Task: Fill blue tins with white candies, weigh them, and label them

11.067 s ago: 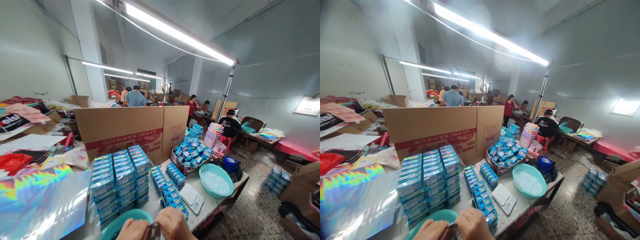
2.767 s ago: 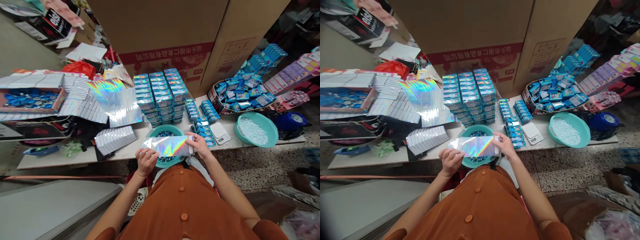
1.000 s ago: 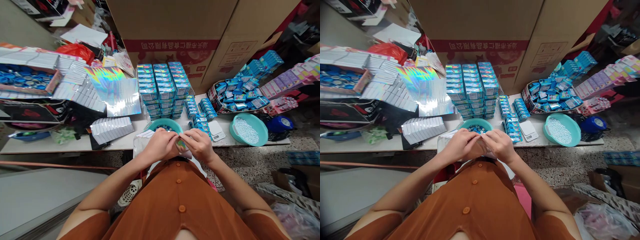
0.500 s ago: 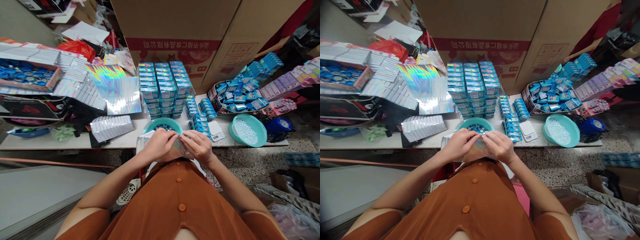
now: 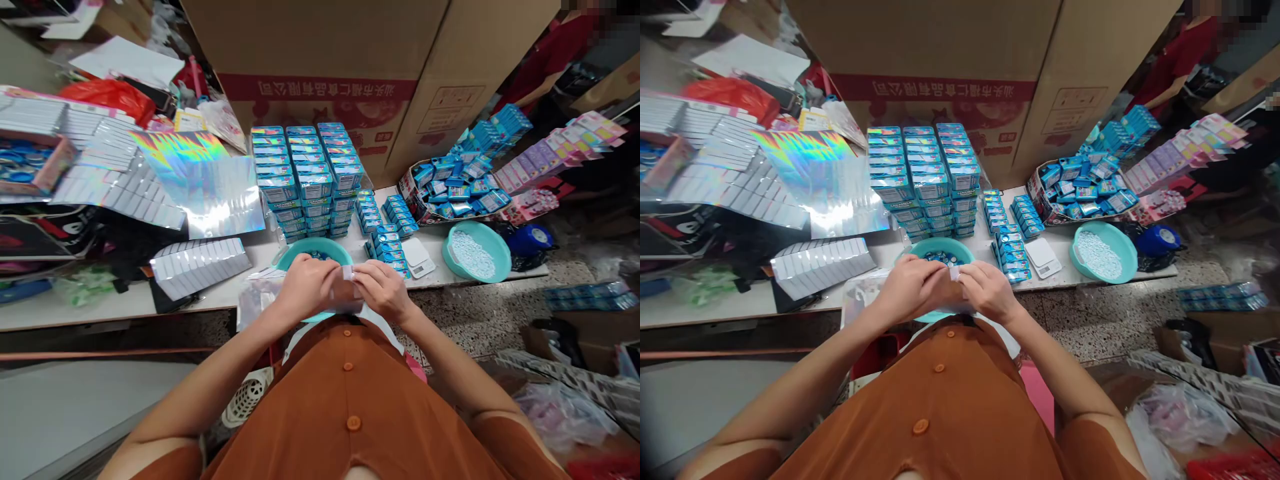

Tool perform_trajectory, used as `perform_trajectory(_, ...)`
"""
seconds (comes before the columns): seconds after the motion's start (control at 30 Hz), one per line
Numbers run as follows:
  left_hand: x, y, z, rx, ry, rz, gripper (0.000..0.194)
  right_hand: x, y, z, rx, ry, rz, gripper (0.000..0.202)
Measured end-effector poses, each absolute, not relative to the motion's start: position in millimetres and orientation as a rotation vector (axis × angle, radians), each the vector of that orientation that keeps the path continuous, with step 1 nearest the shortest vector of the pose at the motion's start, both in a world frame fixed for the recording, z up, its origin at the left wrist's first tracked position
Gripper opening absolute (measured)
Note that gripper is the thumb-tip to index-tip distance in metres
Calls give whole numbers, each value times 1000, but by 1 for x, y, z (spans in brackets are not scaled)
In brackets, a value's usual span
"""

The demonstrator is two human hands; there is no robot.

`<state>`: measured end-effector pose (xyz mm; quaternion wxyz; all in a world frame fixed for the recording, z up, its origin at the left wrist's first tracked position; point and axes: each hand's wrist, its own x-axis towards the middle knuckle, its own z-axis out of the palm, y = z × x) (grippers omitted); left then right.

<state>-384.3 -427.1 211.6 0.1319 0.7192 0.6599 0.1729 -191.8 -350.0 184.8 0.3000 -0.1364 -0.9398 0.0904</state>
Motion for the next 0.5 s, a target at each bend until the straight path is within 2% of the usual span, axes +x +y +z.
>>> perform_trajectory(0.17,-411,-391,161,2079,2048,485,34,-174,-349,168,-552,-2426,432,11)
perform_trajectory(0.37,-447,-344,70,1943,2148,387,33,-138,-328,147,-1180,-2174,724,15)
perform_trajectory(0.43,-448,-337,50,1849,2298,459,30,-126,-315,137,-1350,-2074,821,17)
perform_trajectory(0.5,-438,-336,41,1762,2394,588,38,-115,-302,126,-1480,-1985,892,19)
